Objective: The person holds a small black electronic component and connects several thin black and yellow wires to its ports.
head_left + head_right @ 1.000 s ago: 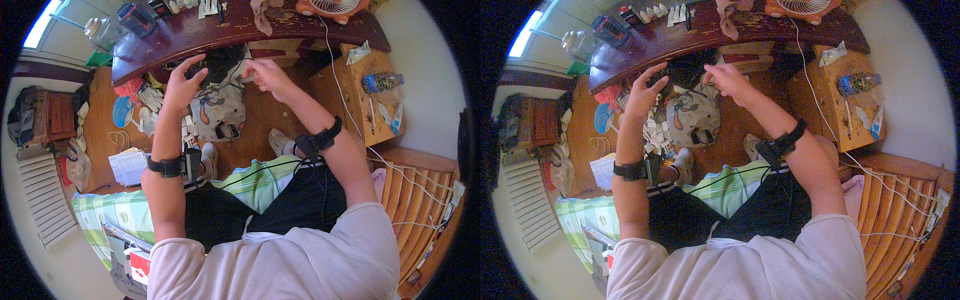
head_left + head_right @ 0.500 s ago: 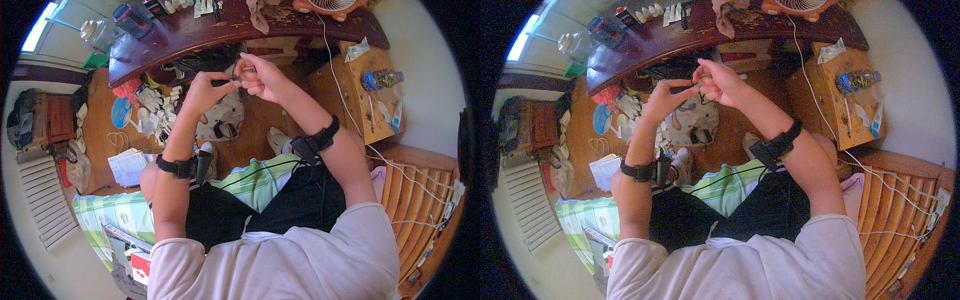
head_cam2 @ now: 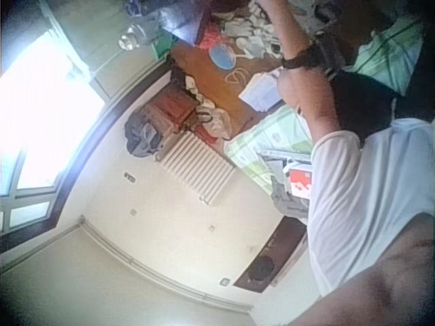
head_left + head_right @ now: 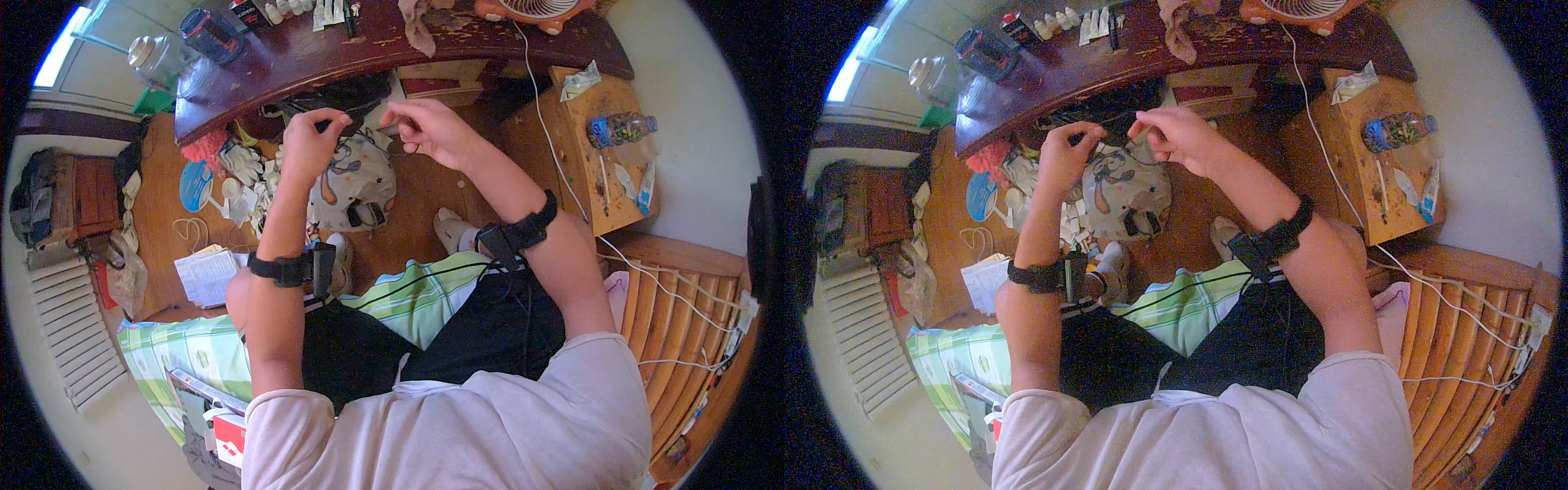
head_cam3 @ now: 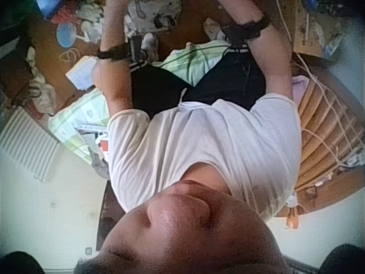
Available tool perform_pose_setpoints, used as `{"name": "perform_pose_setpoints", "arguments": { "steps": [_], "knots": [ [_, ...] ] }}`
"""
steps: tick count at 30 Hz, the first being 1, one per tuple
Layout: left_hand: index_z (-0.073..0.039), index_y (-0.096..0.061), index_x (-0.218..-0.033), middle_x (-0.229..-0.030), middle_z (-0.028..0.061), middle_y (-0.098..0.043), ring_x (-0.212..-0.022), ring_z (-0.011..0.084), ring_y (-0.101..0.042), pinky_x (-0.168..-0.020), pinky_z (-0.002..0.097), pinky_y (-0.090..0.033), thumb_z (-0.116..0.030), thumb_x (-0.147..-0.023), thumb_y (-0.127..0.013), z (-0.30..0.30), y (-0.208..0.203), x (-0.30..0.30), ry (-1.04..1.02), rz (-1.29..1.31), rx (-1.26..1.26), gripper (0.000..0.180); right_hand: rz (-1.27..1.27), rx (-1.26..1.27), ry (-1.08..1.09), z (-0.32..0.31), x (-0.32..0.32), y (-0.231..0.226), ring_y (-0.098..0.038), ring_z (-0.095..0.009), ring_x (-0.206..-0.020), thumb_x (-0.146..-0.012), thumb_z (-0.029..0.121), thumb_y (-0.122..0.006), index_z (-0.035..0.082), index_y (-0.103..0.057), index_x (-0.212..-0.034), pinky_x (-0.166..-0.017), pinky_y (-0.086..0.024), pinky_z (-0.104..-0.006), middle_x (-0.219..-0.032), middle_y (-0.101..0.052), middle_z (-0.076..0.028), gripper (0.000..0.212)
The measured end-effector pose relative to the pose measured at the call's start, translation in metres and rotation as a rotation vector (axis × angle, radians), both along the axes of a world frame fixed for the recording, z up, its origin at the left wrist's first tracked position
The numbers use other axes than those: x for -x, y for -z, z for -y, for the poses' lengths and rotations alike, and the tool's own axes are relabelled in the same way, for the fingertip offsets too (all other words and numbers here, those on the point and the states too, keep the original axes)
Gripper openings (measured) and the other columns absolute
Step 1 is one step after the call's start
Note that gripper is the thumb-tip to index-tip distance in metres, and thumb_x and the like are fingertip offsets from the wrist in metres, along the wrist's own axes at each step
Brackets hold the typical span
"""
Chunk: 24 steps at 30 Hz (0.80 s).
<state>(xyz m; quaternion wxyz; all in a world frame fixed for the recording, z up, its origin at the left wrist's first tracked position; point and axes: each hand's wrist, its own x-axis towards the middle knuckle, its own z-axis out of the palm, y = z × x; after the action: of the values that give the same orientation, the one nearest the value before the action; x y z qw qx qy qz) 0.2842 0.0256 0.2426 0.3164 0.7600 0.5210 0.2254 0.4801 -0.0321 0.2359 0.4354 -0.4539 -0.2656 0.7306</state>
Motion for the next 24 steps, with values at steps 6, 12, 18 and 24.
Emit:
{"name": "perform_pose_setpoints", "arguments": {
  "steps": [6,12,18,24],
  "knots": [
    [-0.007,-0.069,-0.081,-0.076,0.0134,-0.065,-0.072,0.0288,-0.063,-0.068,0.0329,-0.047,-0.021,-0.078,-0.064,-0.009,0.003,0.014,-0.091,0.056,-0.121,0.015,0.052,-0.023,0.017,0.001,-0.001,0.000,-0.033,-0.003,-0.051,-0.093,0.024,-0.047,0.001,-0.058,-0.094,-0.048,-0.032,-0.0197,-0.059,-0.034,0.008,0.025],
    [-0.007,-0.069,-0.081,-0.077,0.0146,-0.065,-0.074,0.0308,-0.062,-0.070,0.0337,-0.047,-0.022,-0.078,-0.064,-0.016,0.010,0.017,-0.073,0.039,-0.129,0.015,0.046,-0.151,-0.021,-0.007,-0.013,0.015,-0.029,-0.002,-0.050,-0.092,0.023,-0.050,0.002,-0.057,-0.099,-0.043,-0.025,-0.0177,-0.059,-0.034,0.008,0.023],
    [-0.007,-0.069,-0.082,-0.081,0.0144,-0.066,-0.078,0.0300,-0.063,-0.072,0.0329,-0.047,-0.025,-0.078,-0.064,-0.018,0.015,0.019,-0.118,-0.036,-0.089,0.019,0.139,-0.087,0.001,-0.001,-0.006,0.009,-0.031,-0.002,-0.050,-0.089,0.025,-0.056,0.001,-0.059,-0.097,-0.042,-0.026,-0.0187,-0.060,-0.039,0.008,0.025],
    [-0.001,-0.067,-0.084,-0.082,0.0062,-0.067,-0.078,0.0125,-0.058,-0.074,0.0265,-0.044,-0.020,-0.083,-0.062,-0.015,0.014,0.008,-0.056,0.091,0.023,0.020,0.633,-0.430,0.016,-0.003,0.009,0.038,-0.035,-0.003,-0.051,-0.081,0.031,-0.064,0.004,-0.064,-0.086,-0.042,-0.025,-0.0196,-0.071,-0.055,0.005,0.027]
  ]
}}
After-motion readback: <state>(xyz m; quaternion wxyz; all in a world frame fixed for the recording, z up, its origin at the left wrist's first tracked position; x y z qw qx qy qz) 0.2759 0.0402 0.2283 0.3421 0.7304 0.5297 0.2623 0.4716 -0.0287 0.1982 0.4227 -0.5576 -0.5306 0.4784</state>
